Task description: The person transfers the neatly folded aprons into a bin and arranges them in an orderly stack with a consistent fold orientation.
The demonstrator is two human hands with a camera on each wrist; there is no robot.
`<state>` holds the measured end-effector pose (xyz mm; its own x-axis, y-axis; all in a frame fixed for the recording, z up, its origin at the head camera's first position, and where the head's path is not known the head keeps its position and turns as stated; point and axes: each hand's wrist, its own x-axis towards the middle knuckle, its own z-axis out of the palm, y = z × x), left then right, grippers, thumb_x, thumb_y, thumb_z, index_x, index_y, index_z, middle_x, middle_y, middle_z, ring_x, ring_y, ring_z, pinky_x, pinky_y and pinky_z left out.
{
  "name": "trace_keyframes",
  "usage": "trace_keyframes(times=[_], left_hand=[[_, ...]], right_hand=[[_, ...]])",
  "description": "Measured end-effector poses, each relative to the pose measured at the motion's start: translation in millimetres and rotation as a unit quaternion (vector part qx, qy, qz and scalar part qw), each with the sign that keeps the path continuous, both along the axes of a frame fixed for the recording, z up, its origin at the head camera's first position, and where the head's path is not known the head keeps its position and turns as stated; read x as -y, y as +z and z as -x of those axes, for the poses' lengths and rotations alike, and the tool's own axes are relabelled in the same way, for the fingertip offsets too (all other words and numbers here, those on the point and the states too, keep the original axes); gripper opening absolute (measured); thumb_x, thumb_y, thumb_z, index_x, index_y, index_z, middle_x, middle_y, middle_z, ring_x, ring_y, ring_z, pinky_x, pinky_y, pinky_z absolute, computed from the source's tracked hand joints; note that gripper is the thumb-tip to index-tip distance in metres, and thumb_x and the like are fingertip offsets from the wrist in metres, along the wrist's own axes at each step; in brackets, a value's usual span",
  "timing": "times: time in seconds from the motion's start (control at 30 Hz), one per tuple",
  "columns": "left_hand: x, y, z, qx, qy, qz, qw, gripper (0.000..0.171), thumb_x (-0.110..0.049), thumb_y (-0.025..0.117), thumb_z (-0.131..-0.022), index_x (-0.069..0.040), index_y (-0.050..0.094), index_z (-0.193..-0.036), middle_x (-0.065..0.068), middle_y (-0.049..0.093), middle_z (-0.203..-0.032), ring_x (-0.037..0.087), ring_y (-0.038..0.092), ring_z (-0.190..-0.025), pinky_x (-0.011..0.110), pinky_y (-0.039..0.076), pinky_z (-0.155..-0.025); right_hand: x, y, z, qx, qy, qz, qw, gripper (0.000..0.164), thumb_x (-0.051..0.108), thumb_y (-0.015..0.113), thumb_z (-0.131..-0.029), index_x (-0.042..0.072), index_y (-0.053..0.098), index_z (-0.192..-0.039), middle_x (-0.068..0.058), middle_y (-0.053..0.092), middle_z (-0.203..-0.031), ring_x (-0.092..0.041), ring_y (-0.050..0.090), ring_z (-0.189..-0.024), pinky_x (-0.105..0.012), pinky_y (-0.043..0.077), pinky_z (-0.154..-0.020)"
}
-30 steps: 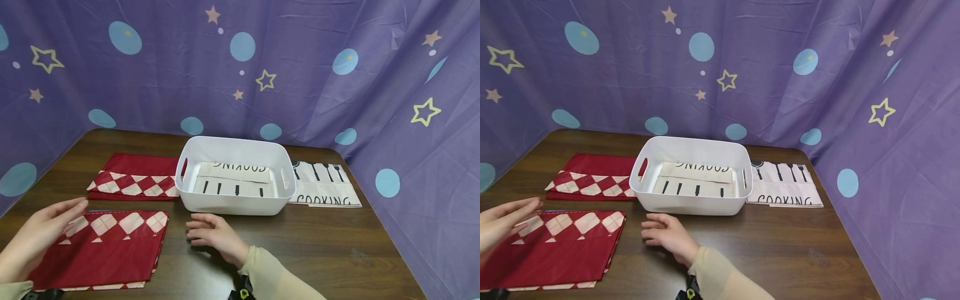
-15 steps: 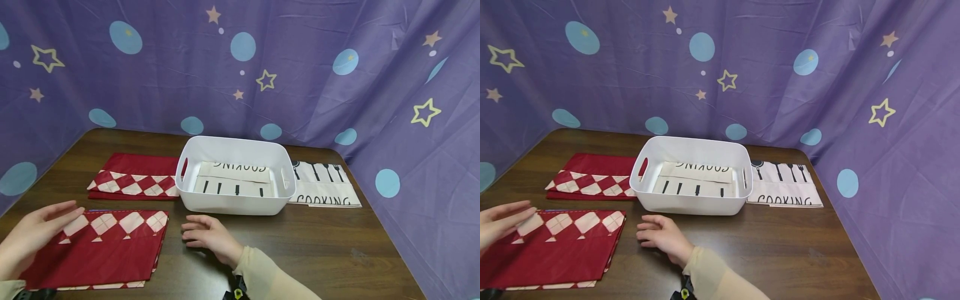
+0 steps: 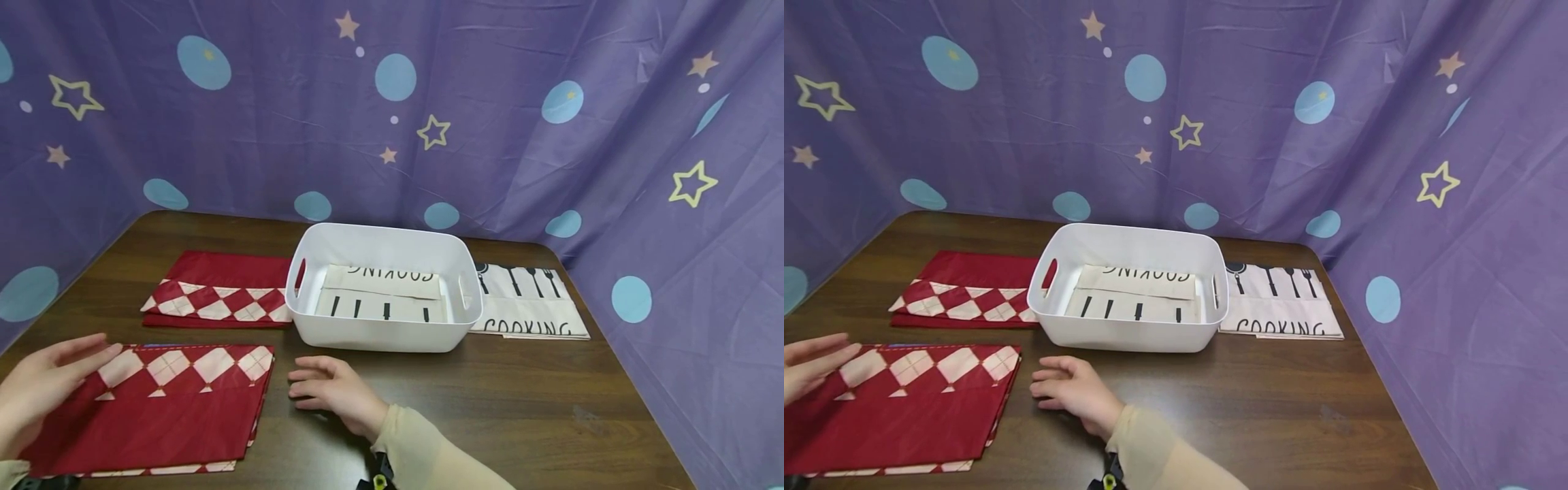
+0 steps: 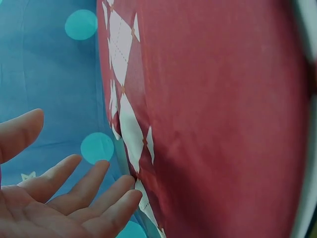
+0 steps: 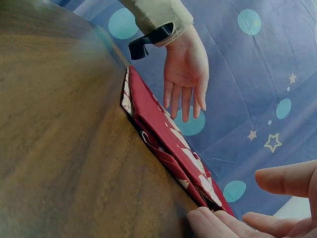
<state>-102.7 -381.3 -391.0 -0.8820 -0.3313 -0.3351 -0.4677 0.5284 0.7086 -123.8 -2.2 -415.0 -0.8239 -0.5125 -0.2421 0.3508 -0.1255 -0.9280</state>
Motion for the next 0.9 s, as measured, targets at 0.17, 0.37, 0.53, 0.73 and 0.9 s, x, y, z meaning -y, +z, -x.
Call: trace_keyframes(times=[0.17, 0.37, 0.53, 0.73, 0.9], left_hand=[[1, -0.5, -0.7, 0.015, 0.018, 0.007, 0.9997, 0.090, -0.053, 0.044, -0.100, 0.010, 0.007, -0.153, 0.042, 0.008, -0.153, 0.057, 0.015, -0.137, 0.070, 0.024, -0.106], [9, -6.4, -2.5, 0.007, 0.007, 0.034, 0.9994, 0.090, -0.054, 0.045, -0.099, 0.011, 0.010, -0.152, 0.042, 0.014, -0.152, 0.055, 0.023, -0.131, 0.047, 0.038, -0.090], [15, -10.7, -1.2, 0.008, 0.006, 0.048, 0.9988, 0.090, -0.053, 0.045, -0.100, 0.012, 0.011, -0.152, 0.042, 0.020, -0.150, 0.051, 0.034, -0.126, 0.037, 0.040, -0.082], [17, -11.4, 1.7, 0.021, 0.026, 0.031, 0.9990, 0.090, -0.052, 0.045, -0.100, 0.012, 0.008, -0.152, 0.041, 0.016, -0.151, 0.054, 0.027, -0.135, 0.061, 0.035, -0.105], [17, -11.6, 3.9, 0.035, 0.045, 0.019, 0.9982, 0.089, -0.051, 0.043, -0.100, 0.011, 0.004, -0.152, 0.041, 0.010, -0.153, 0.059, 0.016, -0.140, 0.070, 0.025, -0.108]], right_hand=[[3, -2.1, -0.6, 0.001, 0.005, -0.003, 1.000, 0.046, -0.004, 0.059, -0.092, -0.010, 0.048, -0.136, -0.026, 0.062, -0.127, -0.037, 0.067, -0.105, -0.044, 0.057, -0.092], [6, -4.1, -0.5, 0.007, 0.009, -0.002, 1.000, 0.046, -0.004, 0.058, -0.093, -0.011, 0.047, -0.137, -0.025, 0.062, -0.127, -0.038, 0.067, -0.106, -0.044, 0.057, -0.092], [9, -4.7, -1.1, 0.012, 0.005, 0.006, 1.000, 0.045, -0.005, 0.058, -0.092, -0.010, 0.049, -0.136, -0.025, 0.062, -0.125, -0.039, 0.067, -0.105, -0.046, 0.057, -0.092], [13, -5.0, -1.4, 0.009, 0.012, 0.013, 1.000, 0.045, -0.003, 0.059, -0.092, -0.011, 0.049, -0.135, -0.025, 0.063, -0.125, -0.035, 0.068, -0.104, -0.043, 0.057, -0.092], [17, -4.6, -0.6, 0.009, 0.013, 0.017, 1.000, 0.046, -0.003, 0.059, -0.091, -0.011, 0.049, -0.135, -0.024, 0.063, -0.124, -0.032, 0.069, -0.103, -0.043, 0.057, -0.091]])
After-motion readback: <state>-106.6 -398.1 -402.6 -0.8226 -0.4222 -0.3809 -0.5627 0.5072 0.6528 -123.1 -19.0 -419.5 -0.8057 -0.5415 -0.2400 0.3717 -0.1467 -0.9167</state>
